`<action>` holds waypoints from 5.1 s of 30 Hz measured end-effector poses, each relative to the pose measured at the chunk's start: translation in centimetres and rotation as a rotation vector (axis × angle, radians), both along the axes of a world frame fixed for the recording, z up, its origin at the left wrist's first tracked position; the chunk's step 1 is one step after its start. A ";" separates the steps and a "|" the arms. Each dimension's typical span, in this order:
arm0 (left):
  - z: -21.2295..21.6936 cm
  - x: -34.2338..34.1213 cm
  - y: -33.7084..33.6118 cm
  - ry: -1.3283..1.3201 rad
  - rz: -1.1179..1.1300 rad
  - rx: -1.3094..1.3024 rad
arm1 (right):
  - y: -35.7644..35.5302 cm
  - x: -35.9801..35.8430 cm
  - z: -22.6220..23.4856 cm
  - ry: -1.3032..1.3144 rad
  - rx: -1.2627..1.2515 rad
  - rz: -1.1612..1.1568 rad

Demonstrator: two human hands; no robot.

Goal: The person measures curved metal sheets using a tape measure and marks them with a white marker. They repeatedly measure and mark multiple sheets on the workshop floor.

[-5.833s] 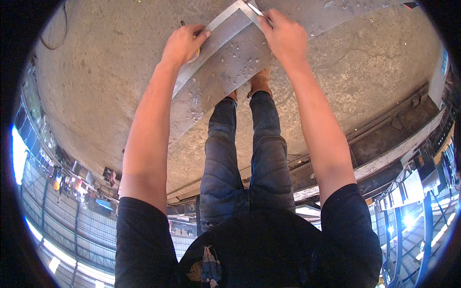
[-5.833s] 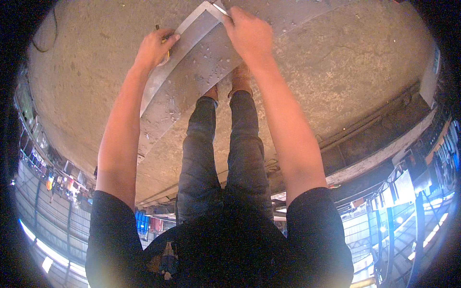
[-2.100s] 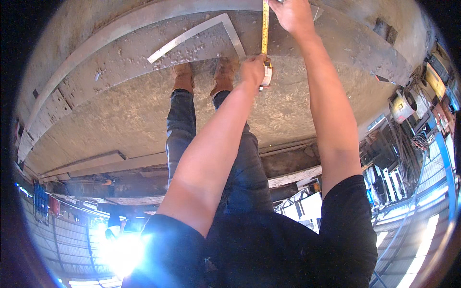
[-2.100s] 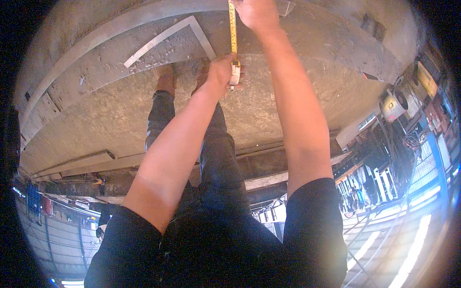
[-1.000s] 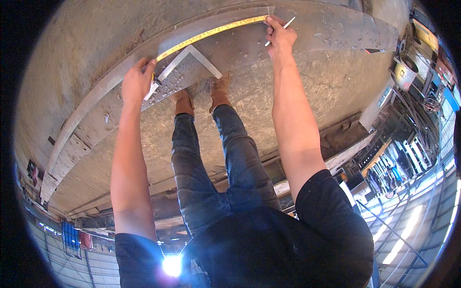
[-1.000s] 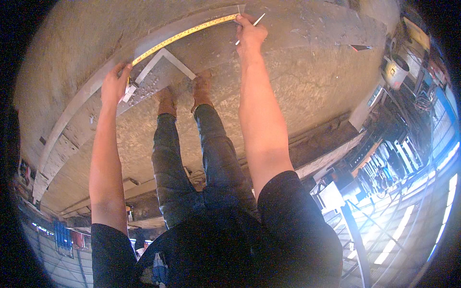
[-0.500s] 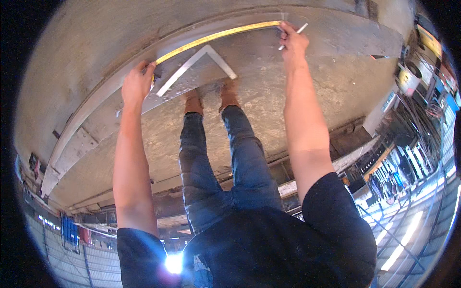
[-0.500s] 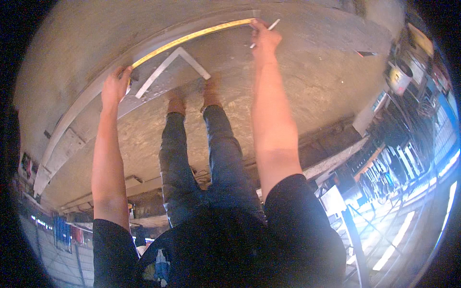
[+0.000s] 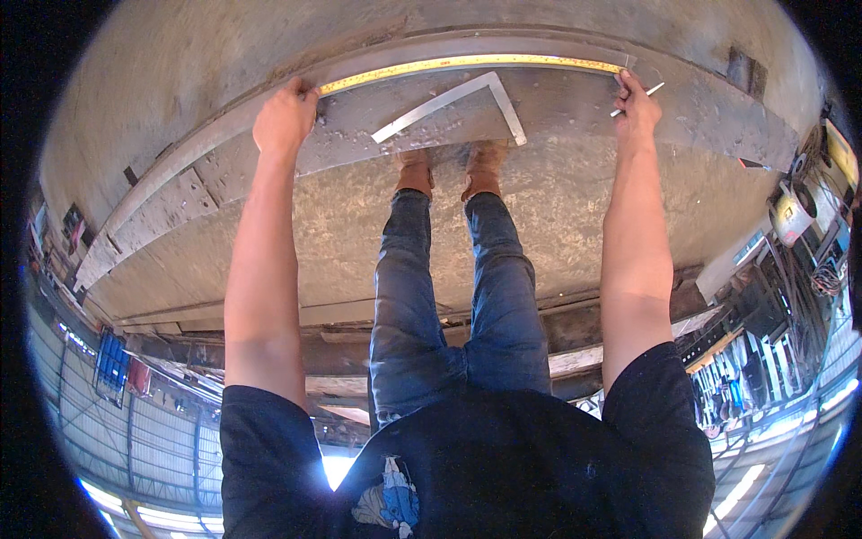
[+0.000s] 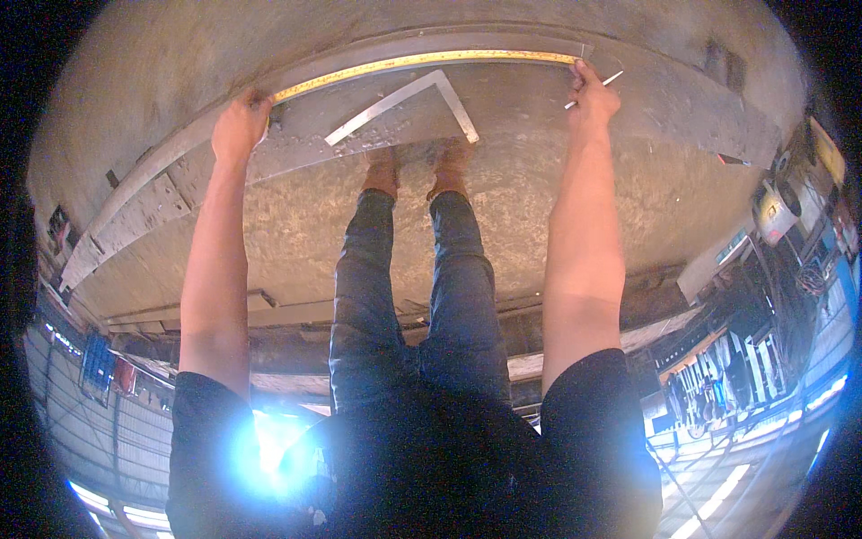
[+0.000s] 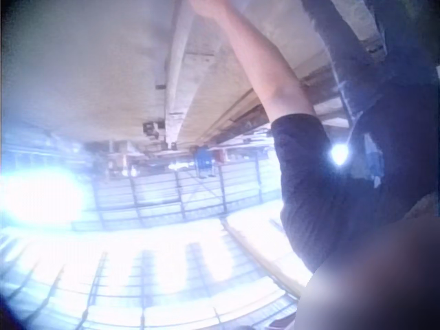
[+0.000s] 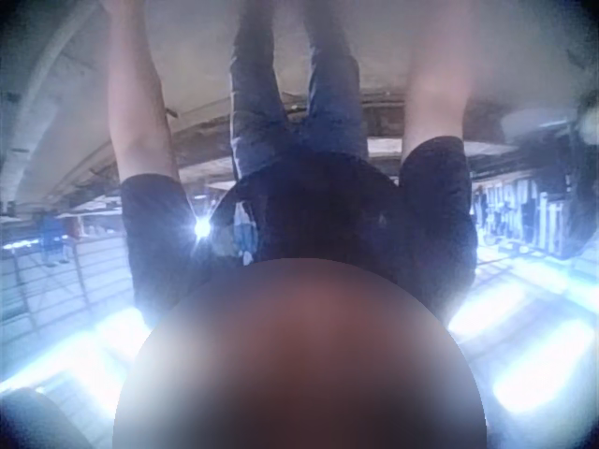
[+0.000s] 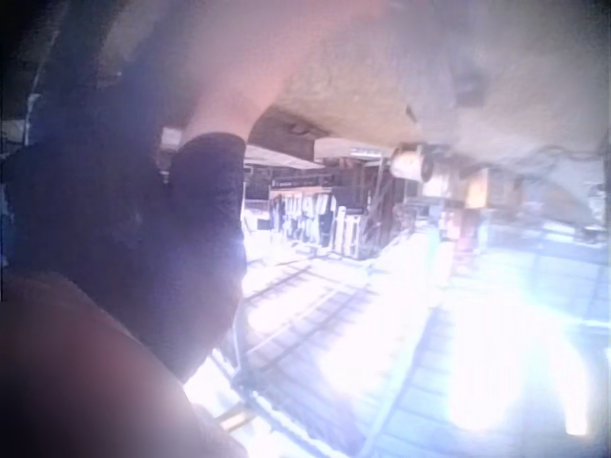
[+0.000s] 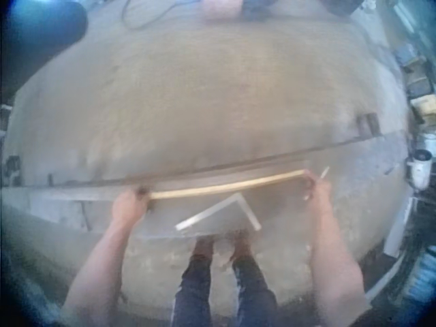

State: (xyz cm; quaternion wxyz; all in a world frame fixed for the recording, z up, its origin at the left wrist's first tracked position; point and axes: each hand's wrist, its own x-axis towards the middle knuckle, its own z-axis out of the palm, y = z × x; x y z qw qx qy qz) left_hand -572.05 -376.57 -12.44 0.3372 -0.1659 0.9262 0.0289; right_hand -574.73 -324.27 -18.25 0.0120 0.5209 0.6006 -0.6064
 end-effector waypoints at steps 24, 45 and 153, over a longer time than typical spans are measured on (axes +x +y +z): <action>-0.2 -1.5 -1.1 -0.141 -0.007 -0.048 | 0.2 -0.2 -0.2 -0.018 -0.006 -0.004; -1.8 -2.6 -2.3 -0.238 -0.017 -0.066 | -11.1 4.1 3.8 0.105 0.706 0.585; 35.5 26.4 35.0 -0.227 -1.123 1.032 | -14.4 48.8 46.4 0.227 0.085 -0.029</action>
